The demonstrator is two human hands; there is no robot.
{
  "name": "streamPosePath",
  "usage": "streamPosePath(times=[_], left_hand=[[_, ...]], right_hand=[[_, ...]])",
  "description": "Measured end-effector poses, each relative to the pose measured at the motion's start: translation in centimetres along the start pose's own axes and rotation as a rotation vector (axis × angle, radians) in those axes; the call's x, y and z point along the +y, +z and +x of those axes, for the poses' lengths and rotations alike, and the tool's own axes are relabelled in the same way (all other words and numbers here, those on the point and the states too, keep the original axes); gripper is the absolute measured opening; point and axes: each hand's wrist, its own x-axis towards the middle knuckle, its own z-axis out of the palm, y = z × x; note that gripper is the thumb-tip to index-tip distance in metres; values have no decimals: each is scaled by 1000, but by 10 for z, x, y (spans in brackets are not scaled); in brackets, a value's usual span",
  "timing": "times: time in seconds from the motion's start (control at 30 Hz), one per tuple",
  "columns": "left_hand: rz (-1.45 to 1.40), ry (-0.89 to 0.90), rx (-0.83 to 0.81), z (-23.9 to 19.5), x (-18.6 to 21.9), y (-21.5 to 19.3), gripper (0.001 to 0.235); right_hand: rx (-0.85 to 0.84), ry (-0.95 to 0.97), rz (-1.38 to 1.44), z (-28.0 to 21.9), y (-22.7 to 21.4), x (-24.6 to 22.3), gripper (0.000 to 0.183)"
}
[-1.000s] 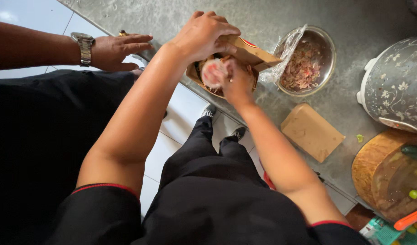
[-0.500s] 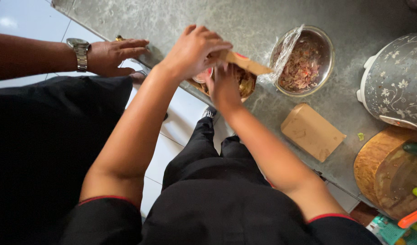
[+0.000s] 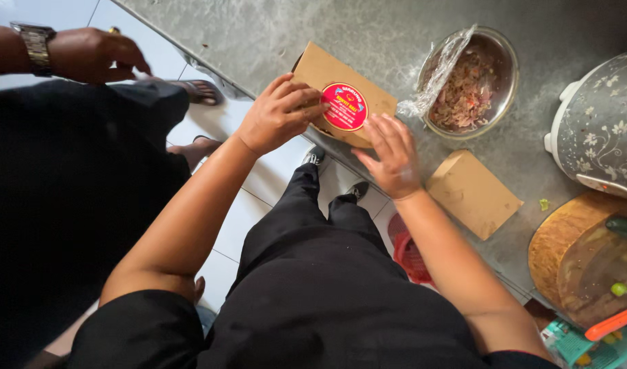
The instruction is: The person scoops cooked rice from a rice cooker into a cardboard food container that already contains sliced vegetables. They then fold the container shut, seal it with a branded sticker, and place it into a larger brown paper bag. Finally, they add a small plastic cup of sauce into the bag and close it.
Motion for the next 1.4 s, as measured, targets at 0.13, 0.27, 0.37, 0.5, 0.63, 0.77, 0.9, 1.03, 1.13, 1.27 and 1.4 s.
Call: streamPosePath(times=[0.13, 0.27, 0.37, 0.5, 0.63, 0.77, 0.9, 1.03, 1.13, 1.27, 1.4], left_hand=[[28, 6, 113, 11, -6, 14, 57], [57, -134, 190, 38, -23, 26, 70], [73, -235, 331, 61, -41, 41, 70], [29, -333, 334, 67, -65, 68, 63], [1, -372, 373, 63, -70, 83, 73], [28, -462, 451, 68, -65, 92, 82], [47, -632, 380, 71, -53, 95, 89], [30, -631, 342, 72, -55, 92, 86], [34, -562, 330, 68, -63, 78, 77], [-107, -412, 226, 59, -73, 44, 67], [-156, -175, 61, 41, -83, 13, 50]], right_hand=[[231, 45, -48, -3, 26, 10, 63], [345, 296, 27, 17, 24, 27, 52], [407, 385, 250, 37, 19, 38, 50], [434, 552, 365, 36, 28, 63, 50], [450, 485, 265, 31, 35, 67, 51], [513, 364, 160, 47, 41, 47, 67], [538, 524, 277, 61, 49, 50, 62], [524, 489, 249, 60, 50, 52, 60], [430, 494, 282, 55, 43, 54, 60], [220, 407, 259, 43, 16, 65, 40], [45, 112, 195, 24, -13, 71, 45]])
